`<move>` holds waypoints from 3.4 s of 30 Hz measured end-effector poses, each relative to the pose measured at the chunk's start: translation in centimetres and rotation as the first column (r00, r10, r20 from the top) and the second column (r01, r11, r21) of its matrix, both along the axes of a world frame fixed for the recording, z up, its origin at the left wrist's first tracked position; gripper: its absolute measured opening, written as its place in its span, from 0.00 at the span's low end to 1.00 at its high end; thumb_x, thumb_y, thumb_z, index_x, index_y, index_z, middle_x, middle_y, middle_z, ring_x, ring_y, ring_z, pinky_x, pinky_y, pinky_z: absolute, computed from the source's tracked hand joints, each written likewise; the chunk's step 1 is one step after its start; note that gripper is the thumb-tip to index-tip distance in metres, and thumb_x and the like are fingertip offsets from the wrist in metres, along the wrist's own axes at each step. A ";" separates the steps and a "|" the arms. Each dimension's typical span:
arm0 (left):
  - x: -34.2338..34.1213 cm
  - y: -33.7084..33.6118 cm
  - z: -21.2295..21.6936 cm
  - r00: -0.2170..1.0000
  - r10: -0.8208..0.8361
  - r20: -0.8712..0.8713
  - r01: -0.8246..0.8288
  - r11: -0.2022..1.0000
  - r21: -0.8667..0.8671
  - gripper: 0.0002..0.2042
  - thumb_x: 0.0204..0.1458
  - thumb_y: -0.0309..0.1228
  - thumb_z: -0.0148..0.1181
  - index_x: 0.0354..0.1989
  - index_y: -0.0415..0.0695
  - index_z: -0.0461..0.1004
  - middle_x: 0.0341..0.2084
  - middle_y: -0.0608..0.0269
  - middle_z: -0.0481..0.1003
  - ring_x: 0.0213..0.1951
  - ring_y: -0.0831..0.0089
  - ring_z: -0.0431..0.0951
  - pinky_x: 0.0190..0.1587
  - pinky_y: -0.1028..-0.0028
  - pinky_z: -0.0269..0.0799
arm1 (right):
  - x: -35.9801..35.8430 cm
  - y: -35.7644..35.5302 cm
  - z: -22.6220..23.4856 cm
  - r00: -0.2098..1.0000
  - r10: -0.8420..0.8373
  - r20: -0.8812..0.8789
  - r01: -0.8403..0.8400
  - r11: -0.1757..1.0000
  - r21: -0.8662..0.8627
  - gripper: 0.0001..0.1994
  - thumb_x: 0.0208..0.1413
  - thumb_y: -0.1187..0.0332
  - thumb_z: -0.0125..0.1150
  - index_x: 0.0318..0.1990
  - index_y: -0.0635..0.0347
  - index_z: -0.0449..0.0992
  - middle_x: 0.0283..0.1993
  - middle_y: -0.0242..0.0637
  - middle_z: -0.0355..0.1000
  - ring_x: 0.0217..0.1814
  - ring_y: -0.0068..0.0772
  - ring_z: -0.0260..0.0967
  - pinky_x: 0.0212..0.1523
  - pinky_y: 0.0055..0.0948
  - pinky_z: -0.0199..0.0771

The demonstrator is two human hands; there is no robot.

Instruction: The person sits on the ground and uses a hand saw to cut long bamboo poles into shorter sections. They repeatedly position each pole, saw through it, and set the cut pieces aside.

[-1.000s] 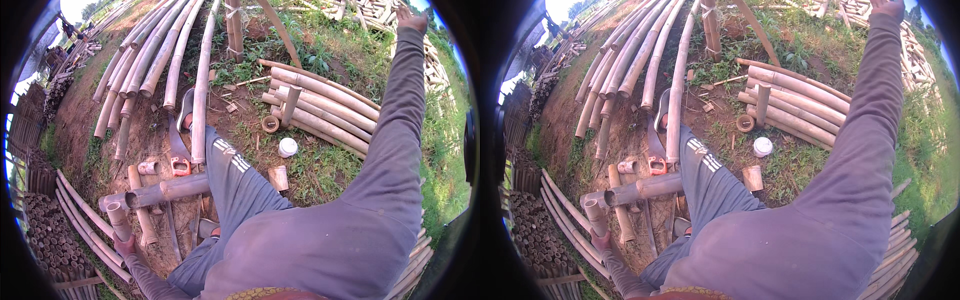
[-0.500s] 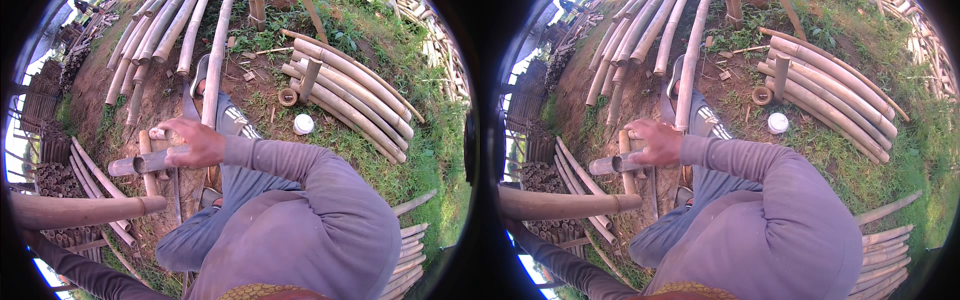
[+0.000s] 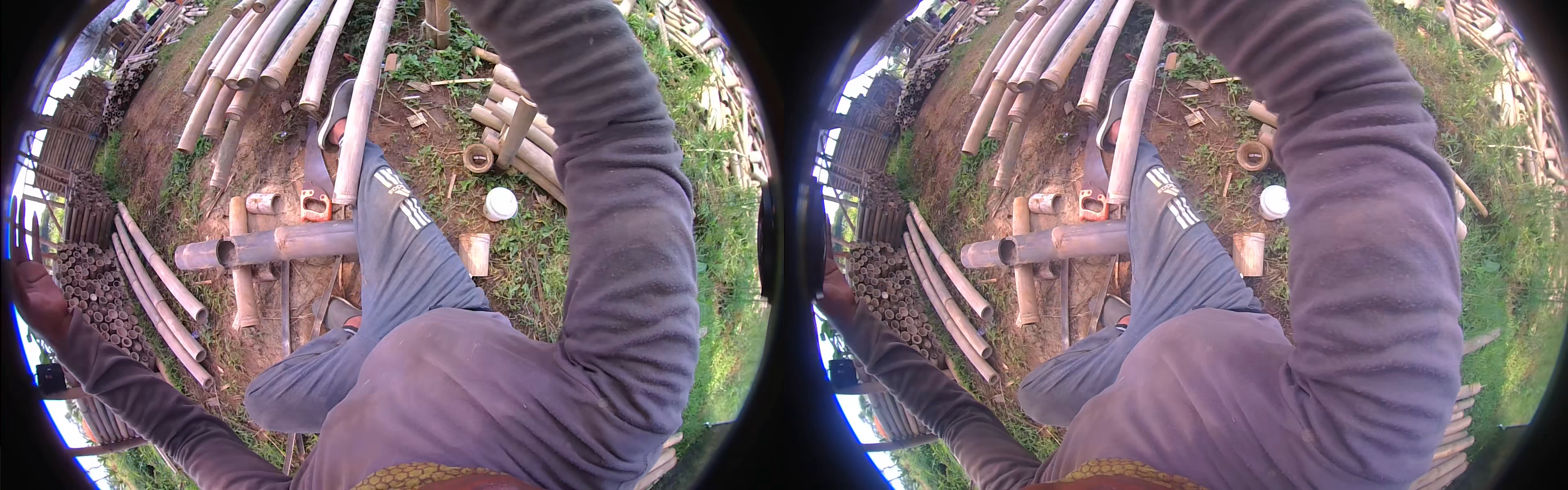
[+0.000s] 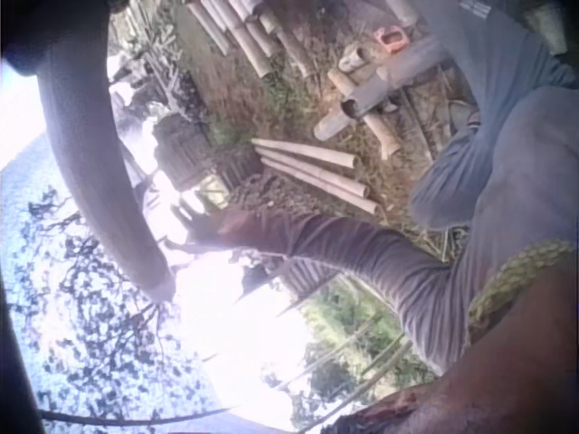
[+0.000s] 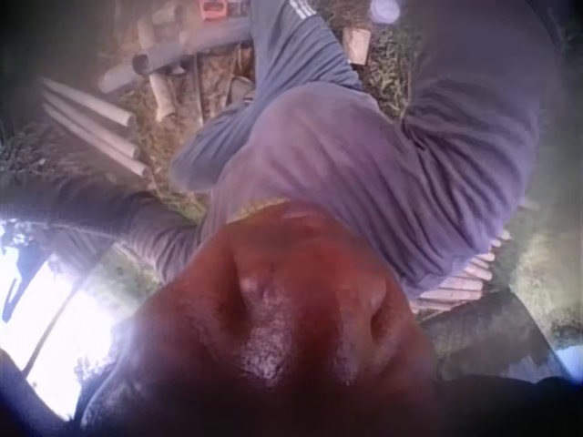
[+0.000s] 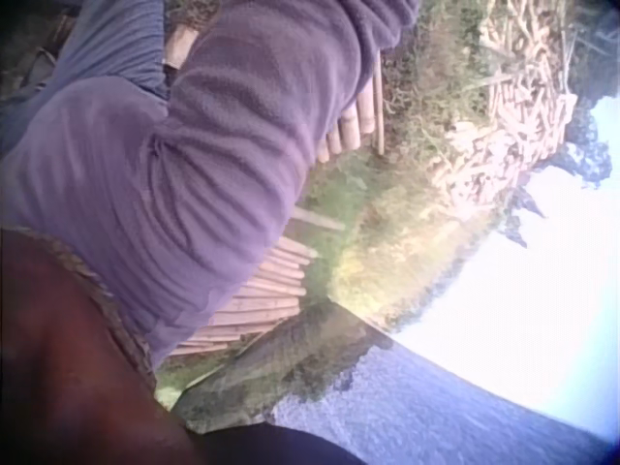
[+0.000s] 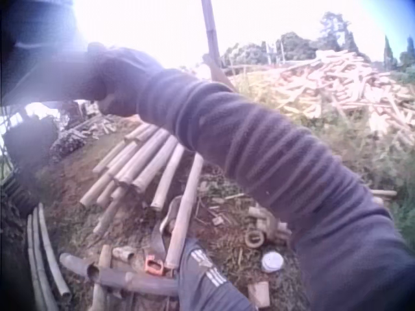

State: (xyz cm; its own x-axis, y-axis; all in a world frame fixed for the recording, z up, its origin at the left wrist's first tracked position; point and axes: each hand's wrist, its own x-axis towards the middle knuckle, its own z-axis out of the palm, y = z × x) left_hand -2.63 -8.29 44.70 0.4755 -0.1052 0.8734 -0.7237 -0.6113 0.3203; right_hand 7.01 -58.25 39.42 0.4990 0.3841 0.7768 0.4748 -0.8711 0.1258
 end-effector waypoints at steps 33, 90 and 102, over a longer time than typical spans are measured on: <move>-18.3 25.1 -46.4 -0.138 0.523 -0.841 -0.375 0.759 0.533 0.31 0.53 0.42 0.77 0.63 0.38 0.77 0.40 0.50 0.86 0.42 0.65 0.85 0.47 0.65 0.81 | -19.7 -47.1 -46.4 -0.128 -0.623 -0.772 0.872 0.300 -0.386 0.31 0.67 0.61 0.57 0.77 0.49 0.64 0.74 0.51 0.70 0.76 0.53 0.68 0.76 0.50 0.66; 1.2 16.0 -57.6 -0.158 0.516 -0.842 -0.328 0.777 0.538 0.44 0.50 0.47 0.78 0.75 0.55 0.61 0.62 0.43 0.77 0.63 0.44 0.78 0.64 0.51 0.75 | 0.7 29.6 -49.7 0.253 0.236 -0.938 -0.229 0.957 0.179 0.61 0.44 0.47 0.83 0.80 0.61 0.49 0.65 0.66 0.67 0.65 0.67 0.72 0.65 0.54 0.75; 0.5 15.8 -57.9 -0.191 0.540 -0.820 -0.264 0.776 0.572 0.52 0.45 0.49 0.80 0.79 0.57 0.56 0.70 0.44 0.69 0.68 0.41 0.72 0.71 0.49 0.68 | -0.3 28.3 -48.2 0.171 0.161 -0.972 -0.171 0.976 0.132 0.58 0.45 0.43 0.81 0.79 0.58 0.53 0.68 0.61 0.67 0.70 0.66 0.68 0.70 0.56 0.69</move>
